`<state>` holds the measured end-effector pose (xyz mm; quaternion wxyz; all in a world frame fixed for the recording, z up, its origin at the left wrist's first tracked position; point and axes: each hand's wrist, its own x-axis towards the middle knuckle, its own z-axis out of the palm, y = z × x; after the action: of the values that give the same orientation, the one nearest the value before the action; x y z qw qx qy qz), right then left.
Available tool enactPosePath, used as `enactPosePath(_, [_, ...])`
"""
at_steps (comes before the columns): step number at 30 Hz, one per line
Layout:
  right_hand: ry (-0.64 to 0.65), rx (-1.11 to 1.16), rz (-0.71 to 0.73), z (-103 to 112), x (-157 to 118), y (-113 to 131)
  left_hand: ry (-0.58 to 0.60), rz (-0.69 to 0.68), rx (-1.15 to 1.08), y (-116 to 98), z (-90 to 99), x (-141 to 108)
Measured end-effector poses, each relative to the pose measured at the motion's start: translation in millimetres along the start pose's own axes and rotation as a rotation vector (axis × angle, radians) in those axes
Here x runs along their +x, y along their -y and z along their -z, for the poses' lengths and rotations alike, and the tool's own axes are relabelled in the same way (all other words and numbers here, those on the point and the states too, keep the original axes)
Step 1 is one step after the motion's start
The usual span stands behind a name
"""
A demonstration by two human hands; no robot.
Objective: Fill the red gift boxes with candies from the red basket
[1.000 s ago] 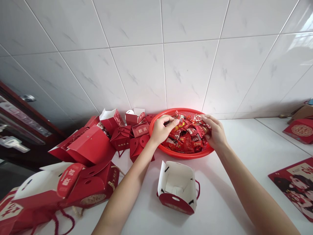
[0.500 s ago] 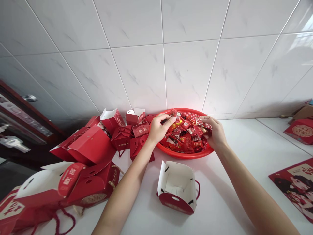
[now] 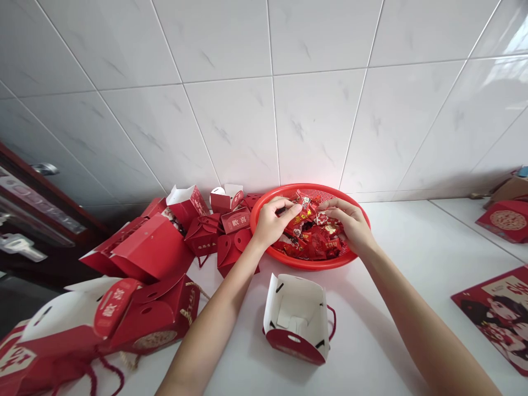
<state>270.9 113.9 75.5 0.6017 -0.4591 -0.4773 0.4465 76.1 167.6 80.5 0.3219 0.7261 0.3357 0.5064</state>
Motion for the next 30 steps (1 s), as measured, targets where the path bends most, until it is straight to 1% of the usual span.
enactPosePath(5, [0.085, -0.059, 0.021, 0.3, -0.3, 0.1, 0.02, -0.044, 0.037, -1.4, -2.3, -2.1])
enactPosePath(9, [0.122, -0.077, -0.011, 0.4, -1.4, 0.1, 0.054, -0.045, 0.047, -0.5, -4.3, -3.1])
enactPosePath(15, [0.127, -0.076, -0.035, -0.7, -2.2, 1.3, 0.062, -0.028, 0.081, 4.0, -7.3, -4.8])
enactPosePath(19, [0.135, -0.065, -0.038, 0.6, -1.3, -0.2, 0.069, -0.016, 0.122, 3.4, -7.8, -5.9])
enactPosePath(25, [0.127, -0.061, -0.004, 2.6, 0.6, -3.4, 0.071, -0.027, 0.137, 0.3, -7.6, -6.8])
enactPosePath(30, [0.107, -0.07, 0.03, 2.4, 0.5, -2.7, 0.085, -0.028, 0.095, 0.6, -7.4, -6.1])
